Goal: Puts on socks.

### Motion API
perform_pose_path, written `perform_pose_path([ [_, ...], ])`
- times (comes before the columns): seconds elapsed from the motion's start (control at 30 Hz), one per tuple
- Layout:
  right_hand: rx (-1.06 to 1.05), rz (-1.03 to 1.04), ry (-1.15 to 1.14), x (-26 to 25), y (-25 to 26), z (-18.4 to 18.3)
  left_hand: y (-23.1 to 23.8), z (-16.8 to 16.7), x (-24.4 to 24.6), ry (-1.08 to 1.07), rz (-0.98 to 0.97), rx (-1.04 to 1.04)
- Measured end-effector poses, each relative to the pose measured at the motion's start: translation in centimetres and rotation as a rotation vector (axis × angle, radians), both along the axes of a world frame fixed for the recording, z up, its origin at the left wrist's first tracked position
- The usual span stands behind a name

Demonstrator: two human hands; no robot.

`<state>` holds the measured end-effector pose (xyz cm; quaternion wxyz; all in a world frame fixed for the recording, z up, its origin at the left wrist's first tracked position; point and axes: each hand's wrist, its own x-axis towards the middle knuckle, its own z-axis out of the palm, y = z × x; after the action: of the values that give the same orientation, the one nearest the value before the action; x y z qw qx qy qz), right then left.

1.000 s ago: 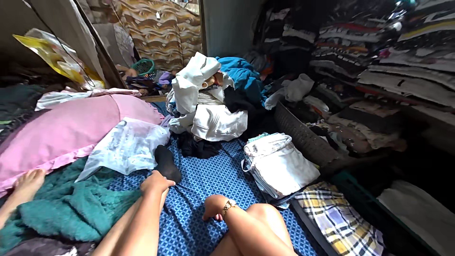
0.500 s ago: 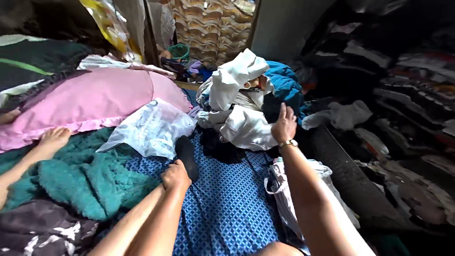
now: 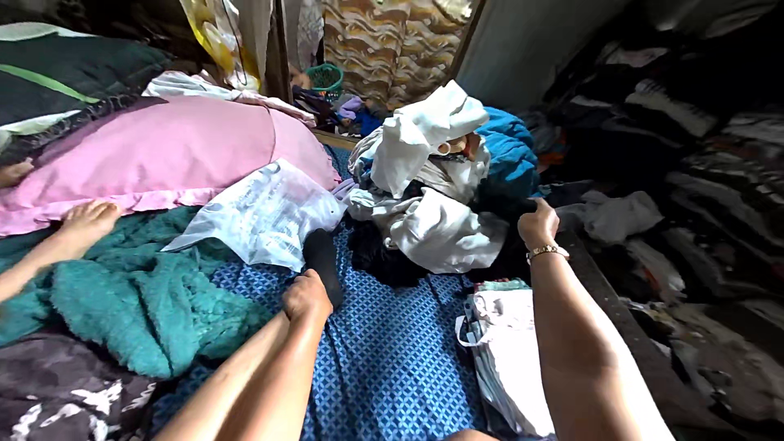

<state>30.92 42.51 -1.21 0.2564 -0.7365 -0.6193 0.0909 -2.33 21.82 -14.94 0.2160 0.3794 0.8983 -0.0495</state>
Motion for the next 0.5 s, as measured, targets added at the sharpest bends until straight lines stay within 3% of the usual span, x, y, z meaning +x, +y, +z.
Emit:
perform_pose_path([
  [0.13, 0.109, 0.055, 0.224, 3.1, -4.3, 6.7, 0.2, 0.0, 0.0, -0.065, 0.015, 0.138],
  [0.27, 0.074, 0.211, 0.540, 3.9, -10.6, 11.5, -1.4, 0.6, 1.9, -0.402, -0.023, 0.680],
  [0.37, 0.050, 0.267, 0.843, 2.6, -16.5, 12.6, -2.5, 1.3, 8.4, -0.933, 0.002, 0.926],
  [0.5, -0.025, 0.470, 1.220, 1.4, -24.9, 10.8, -8.1, 3.3, 16.1, -1.719, 0.094, 0.907],
])
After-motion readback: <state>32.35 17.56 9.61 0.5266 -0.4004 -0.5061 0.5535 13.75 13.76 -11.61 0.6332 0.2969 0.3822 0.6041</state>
